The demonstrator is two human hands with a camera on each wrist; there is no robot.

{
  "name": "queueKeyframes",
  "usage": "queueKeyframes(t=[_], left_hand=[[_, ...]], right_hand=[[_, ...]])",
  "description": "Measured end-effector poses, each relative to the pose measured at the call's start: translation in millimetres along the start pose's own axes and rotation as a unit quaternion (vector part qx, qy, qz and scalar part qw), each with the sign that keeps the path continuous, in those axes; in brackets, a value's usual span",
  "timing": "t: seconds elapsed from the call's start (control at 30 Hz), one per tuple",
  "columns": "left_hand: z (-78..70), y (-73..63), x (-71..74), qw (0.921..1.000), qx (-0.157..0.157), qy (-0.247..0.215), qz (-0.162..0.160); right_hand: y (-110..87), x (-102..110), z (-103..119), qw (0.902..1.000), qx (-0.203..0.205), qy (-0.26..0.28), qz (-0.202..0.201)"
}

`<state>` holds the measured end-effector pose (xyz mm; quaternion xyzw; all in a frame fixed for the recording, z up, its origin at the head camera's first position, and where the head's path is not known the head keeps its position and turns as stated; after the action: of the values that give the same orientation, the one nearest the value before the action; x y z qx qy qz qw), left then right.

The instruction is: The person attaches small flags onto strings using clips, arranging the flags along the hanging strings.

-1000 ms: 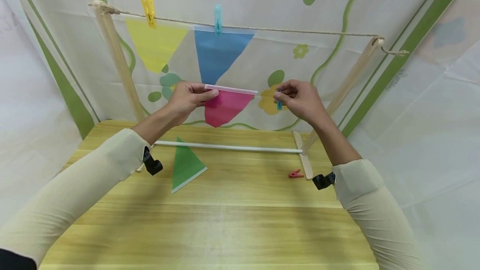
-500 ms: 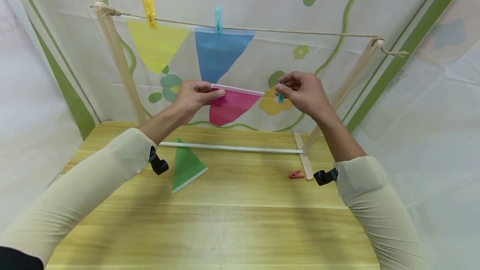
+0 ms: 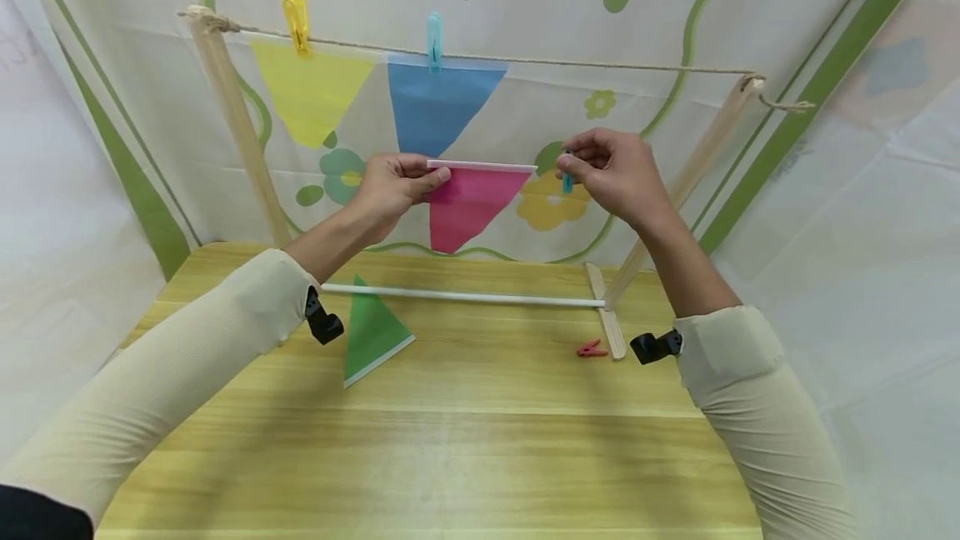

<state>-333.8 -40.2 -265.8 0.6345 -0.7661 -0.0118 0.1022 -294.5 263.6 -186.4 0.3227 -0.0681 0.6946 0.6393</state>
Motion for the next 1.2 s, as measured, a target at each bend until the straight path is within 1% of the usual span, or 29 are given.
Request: queueKeyframes(t=[0.3,0.53,0.67,0.77,0.93,1.07,1.2], left_hand=[[-5.8,2.5,-3.8,0.9999,-0.003,-0.001,0.011],[-9.6,4.8,1.2,0.9999,-0.005,-0.002,-0.012],[-12.1,6.4,1.5,0.9998,-0.012,0.007,-0.016],[-16.0,7.4,-0.9,0.9996,-0.021,0.009,-0.015],[-21.0,10.0,-5.5,0.9994,-0.031,-0.002,-0.013],[-23.1,11.7,-9.0,0.9995,-0.028,-0.009,-0.014],[-25.4,11.4,-12.4,0.9995,-0.025,-0.001,-0.018]], right_hand=[[4.7,5.0,13.6,0.9995,0.015,0.025,-0.011],[7.3,7.3,19.9,0.9993,0.012,0.032,-0.016],[7.0,8.4,21.4,0.9992,0.017,0.031,-0.016],[6.7,9.9,23.6,0.9992,0.023,0.027,-0.017],[8.3,11.9,30.7,0.9986,0.036,0.033,-0.02],[10.1,12.7,36.2,0.9979,0.043,0.045,-0.019],[9.9,13.7,40.1,0.9976,0.048,0.047,-0.019]])
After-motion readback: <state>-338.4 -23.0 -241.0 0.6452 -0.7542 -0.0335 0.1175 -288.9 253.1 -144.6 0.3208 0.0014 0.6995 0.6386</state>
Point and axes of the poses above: each hand's wrist, its own y-axis towards the middle knuckle, its own x-axis out of the back of the hand, z = x × y, the point moved 6 cm from there along y, towards the middle knuckle, and after that the axes turned 10 degrees about y, right-handed, at the moved point
